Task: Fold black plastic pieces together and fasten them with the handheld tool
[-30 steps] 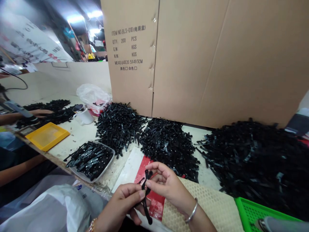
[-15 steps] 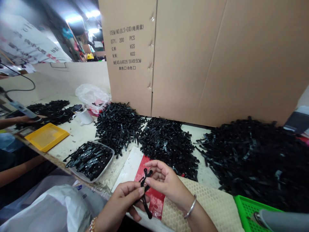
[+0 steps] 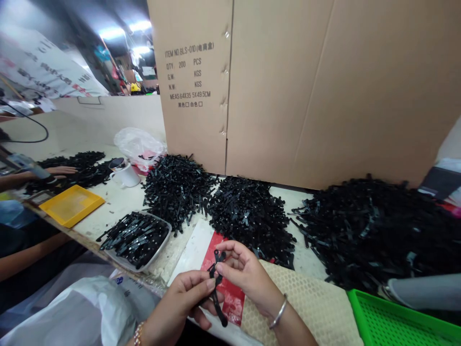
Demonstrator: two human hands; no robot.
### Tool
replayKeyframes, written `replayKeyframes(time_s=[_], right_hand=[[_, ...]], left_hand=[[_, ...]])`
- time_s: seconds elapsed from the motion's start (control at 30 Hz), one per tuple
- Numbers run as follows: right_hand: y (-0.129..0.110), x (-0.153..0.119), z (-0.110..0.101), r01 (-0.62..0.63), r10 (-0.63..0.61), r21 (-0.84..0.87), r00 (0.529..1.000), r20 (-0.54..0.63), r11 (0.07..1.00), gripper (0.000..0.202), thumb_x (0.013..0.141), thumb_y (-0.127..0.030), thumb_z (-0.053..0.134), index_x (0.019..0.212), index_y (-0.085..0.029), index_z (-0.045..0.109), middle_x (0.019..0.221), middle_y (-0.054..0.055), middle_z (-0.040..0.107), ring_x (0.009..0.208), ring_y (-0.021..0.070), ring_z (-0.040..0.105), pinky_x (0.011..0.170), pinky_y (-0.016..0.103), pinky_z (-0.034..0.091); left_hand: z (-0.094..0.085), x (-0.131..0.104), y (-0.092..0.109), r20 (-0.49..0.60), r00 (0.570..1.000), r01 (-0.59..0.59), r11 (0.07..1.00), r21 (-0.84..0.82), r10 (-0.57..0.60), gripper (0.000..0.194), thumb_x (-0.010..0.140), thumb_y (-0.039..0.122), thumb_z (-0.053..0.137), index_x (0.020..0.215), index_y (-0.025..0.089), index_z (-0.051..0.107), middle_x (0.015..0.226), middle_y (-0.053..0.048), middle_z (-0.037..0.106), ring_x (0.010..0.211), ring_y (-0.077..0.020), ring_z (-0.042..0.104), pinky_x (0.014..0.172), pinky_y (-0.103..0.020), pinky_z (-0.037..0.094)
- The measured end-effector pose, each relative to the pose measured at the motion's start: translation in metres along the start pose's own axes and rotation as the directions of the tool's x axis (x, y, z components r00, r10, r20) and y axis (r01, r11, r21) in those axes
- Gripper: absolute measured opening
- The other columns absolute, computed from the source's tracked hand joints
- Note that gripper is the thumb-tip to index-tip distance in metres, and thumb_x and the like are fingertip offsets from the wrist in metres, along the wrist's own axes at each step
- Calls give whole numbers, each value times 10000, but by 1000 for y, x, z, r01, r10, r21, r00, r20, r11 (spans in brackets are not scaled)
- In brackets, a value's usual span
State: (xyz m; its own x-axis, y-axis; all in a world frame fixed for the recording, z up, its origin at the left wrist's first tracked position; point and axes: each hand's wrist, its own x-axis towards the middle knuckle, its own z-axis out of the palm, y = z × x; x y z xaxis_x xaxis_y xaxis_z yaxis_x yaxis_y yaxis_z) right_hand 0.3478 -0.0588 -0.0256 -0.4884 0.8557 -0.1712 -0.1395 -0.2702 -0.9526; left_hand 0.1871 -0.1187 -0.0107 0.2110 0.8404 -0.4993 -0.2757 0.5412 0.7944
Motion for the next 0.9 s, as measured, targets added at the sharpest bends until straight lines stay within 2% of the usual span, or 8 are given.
replayKeyframes(time_s=[0.2,0.37,0.6,0.7,0.77,0.83,0.9], right_hand=[[-6,-3,4,-10,8,33,999,40,999,392,750,-370,767,1073,-238,589,1008,22,611,864,137,591,790,250,476],[-7,-12,13,-11,7,47,997,81,999,389,783,-354,737,1105,-229,558,968,22,621,838,135,595,799,263,466],[-13,-35,33,36,-35,-7,999,41,999,398,757,-349,756,1082,-218,568,924,14,619,806,129,582,754,243,468],[-8,-46,47,69,-69,14,998,3,997,394,746,-357,762,1064,-222,572,929,17,628,830,141,589,769,250,475],[-2,-55,59,101,-99,24,992,-73,995,391,716,-368,783,1020,-224,584,933,16,631,844,151,594,763,252,484],[7,-62,71,129,-125,18,979,-160,991,390,684,-381,802,975,-221,596,914,13,633,836,157,599,743,249,492],[16,-68,84,139,-135,8,970,-202,990,376,665,-396,811,921,-212,606,875,11,637,820,162,605,733,252,498]], left_hand=[[5,-10,2,3,998,-57,998,-26,57,367,718,458,715,797,105,661,755,-93,691,557,-119,607,428,-155,465],[1,-21,0,33,997,-70,996,-55,72,360,687,447,749,748,98,686,734,-101,692,528,-102,572,432,-154,471],[-4,-43,-7,79,990,-113,989,-94,120,380,656,443,778,807,98,732,769,-117,701,599,-126,599,405,-138,461],[-5,-58,-15,1,988,-153,978,-139,154,397,623,422,808,834,93,735,761,-108,693,633,-138,614,414,-139,465],[-5,-68,-23,-99,979,-192,965,-182,176,394,593,396,833,819,91,724,703,-84,675,615,-135,618,429,-143,471],[-7,-76,-32,-222,955,-246,941,-230,196,422,553,367,862,837,103,695,645,-50,651,595,-140,628,441,-154,478],[-11,-82,-41,-345,911,-324,909,-263,226,514,525,351,879,926,124,652,636,-29,645,593,-149,635,435,-160,473]])
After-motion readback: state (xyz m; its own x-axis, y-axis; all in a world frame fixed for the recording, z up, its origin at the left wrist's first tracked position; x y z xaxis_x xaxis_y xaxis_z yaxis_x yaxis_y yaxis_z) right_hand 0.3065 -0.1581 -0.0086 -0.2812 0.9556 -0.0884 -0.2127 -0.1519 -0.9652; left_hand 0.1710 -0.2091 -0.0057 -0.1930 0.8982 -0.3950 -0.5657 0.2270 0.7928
